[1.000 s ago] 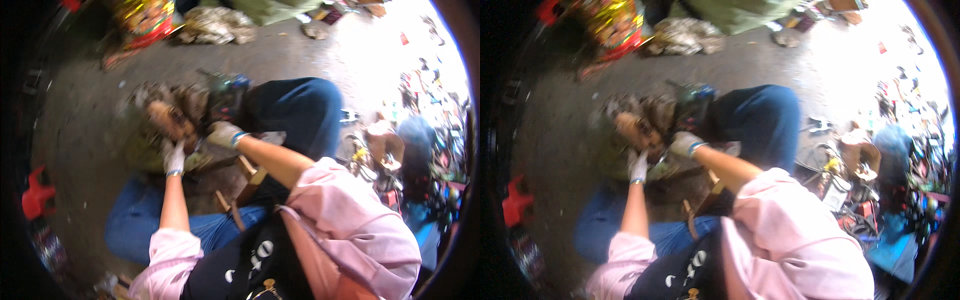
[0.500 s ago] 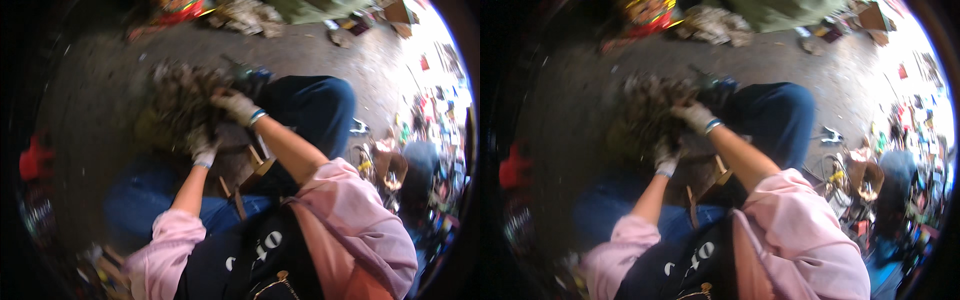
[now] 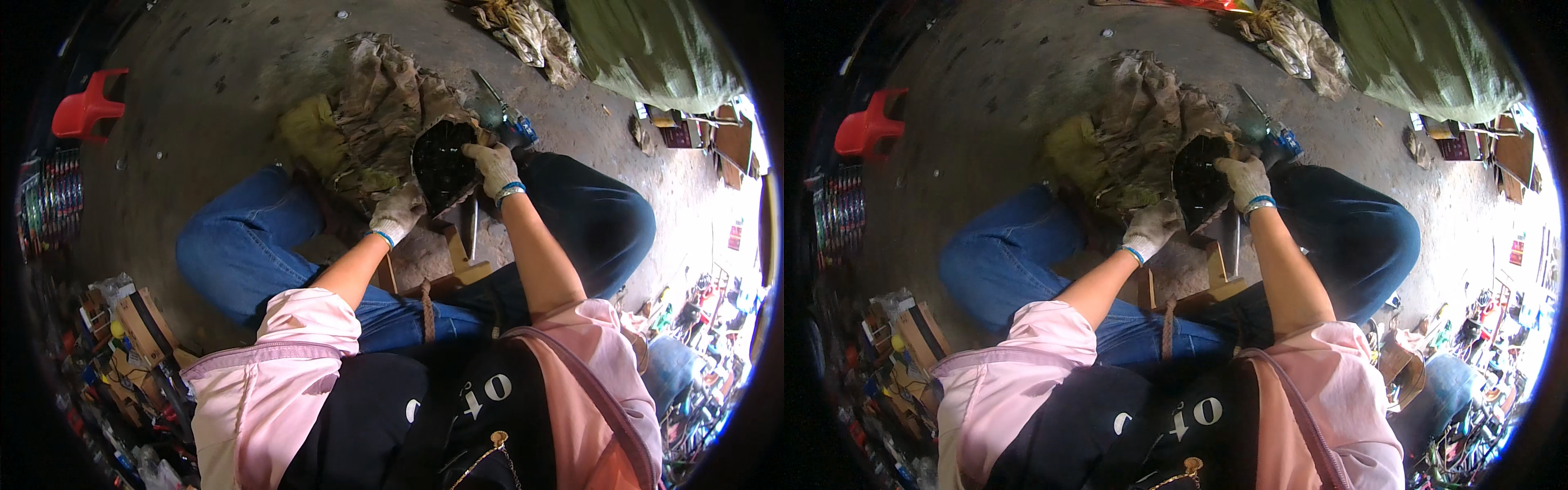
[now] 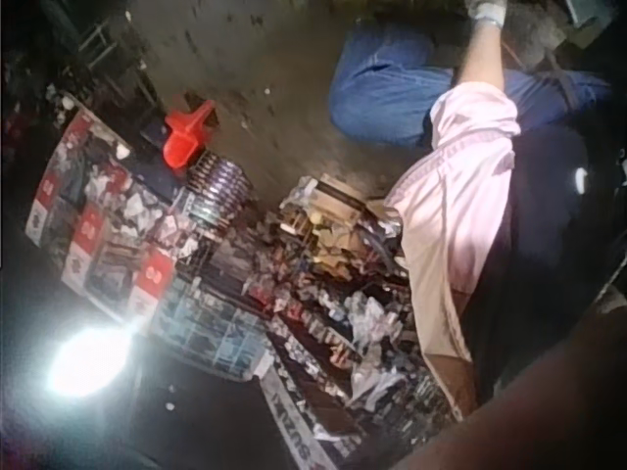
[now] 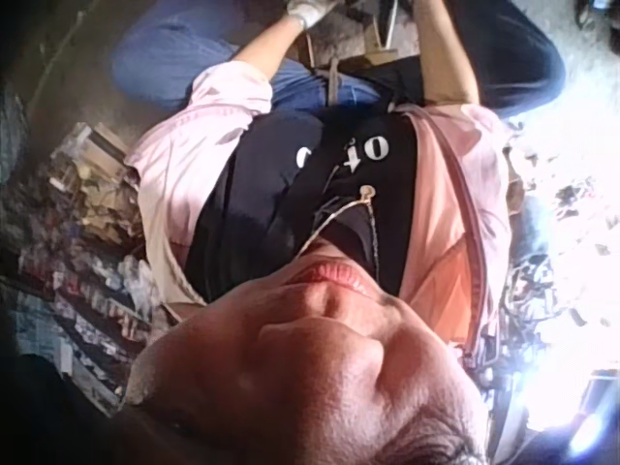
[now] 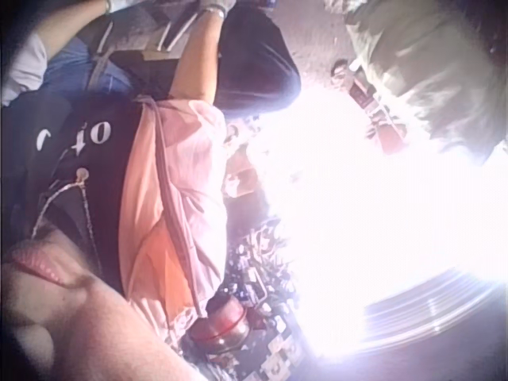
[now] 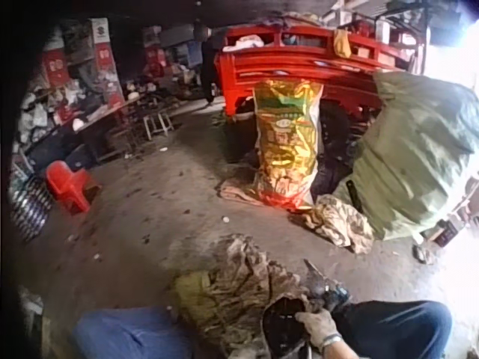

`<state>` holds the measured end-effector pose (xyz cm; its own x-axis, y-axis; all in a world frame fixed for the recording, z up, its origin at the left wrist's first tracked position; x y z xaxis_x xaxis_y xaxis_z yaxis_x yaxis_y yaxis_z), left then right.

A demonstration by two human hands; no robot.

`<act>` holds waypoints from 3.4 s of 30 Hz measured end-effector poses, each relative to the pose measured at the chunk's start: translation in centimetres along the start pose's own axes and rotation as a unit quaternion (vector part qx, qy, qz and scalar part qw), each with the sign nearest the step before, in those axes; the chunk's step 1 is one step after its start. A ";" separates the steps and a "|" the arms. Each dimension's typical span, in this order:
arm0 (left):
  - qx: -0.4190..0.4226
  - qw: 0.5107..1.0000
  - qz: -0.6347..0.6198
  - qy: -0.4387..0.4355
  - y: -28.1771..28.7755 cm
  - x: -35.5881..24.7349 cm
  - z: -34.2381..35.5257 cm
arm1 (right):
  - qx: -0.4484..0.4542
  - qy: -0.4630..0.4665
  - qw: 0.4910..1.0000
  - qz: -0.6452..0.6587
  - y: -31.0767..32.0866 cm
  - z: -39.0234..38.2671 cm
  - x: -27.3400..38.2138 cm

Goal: The person sits on the floor and uses a power drill, pliers, and a hammer to disassemble and clean a greasy engine part. They remove bolts, scrape residue, and wipe the part with a rag while seated.

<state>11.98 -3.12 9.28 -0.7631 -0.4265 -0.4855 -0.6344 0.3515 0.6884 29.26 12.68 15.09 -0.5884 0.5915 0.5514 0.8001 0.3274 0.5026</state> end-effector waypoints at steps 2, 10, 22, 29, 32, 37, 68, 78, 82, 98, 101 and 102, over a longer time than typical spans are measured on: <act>-0.026 0.996 -0.075 0.041 -0.1 1.7 0.3 | 0.034 0.049 0.998 -0.004 -0.3 -1.2 1.4; 0.044 0.684 -0.657 0.315 -2.2 5.4 -0.5 | -0.012 0.133 0.988 0.072 2.5 -5.3 4.9; -0.040 0.386 -0.897 0.210 -2.1 9.8 5.7 | 0.030 0.146 0.934 0.326 7.3 -9.9 2.1; -0.027 0.413 -0.902 0.123 2.6 3.8 5.3 | -0.001 0.150 0.967 0.207 6.8 -9.4 -0.1; -0.038 0.495 -0.863 0.090 6.4 -0.1 3.6 | -0.012 0.151 0.981 0.124 6.3 -9.8 -0.1; -0.008 0.609 -0.792 0.036 11.1 -3.2 0.6 | -0.023 0.132 0.988 0.075 6.4 -11.6 0.9; -0.170 0.923 -0.345 0.006 9.1 0.6 0.9 | 0.103 0.179 0.963 0.172 2.0 -11.7 -2.2; -0.216 0.901 -0.373 -0.044 13.9 -2.6 -1.8 | 0.119 0.179 0.970 0.116 2.0 -12.7 -1.8; -0.261 0.885 -0.384 -0.035 14.7 -2.1 -2.6 | 0.197 0.172 0.945 0.195 1.6 -12.3 -2.4; -0.279 0.866 -0.414 0.009 12.8 -0.2 -4.5 | 0.225 0.177 0.950 0.127 -1.9 -9.5 -0.9; -0.276 0.857 -0.434 0.000 12.8 -0.7 -5.0 | 0.237 0.183 0.945 0.130 -0.6 -10.9 0.6; -0.262 0.853 -0.450 -0.014 12.6 -1.0 -5.2 | 0.205 0.178 0.956 0.115 0.3 -11.2 1.1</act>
<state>5.40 -2.53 21.26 -0.0022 -0.3042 -0.9526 -0.8286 -0.5328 0.1720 27.53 5.19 23.30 -0.3354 0.4184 0.8440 0.8486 0.5232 0.0779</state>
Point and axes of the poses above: each hand's wrist, its own z-axis towards the middle knuckle, its own y-axis out of the back of the hand, x = y × z, the point moved 4 cm from there along z, towards the middle knuckle, and after that the axes turned 2 degrees about z, right-handed, at the moved point
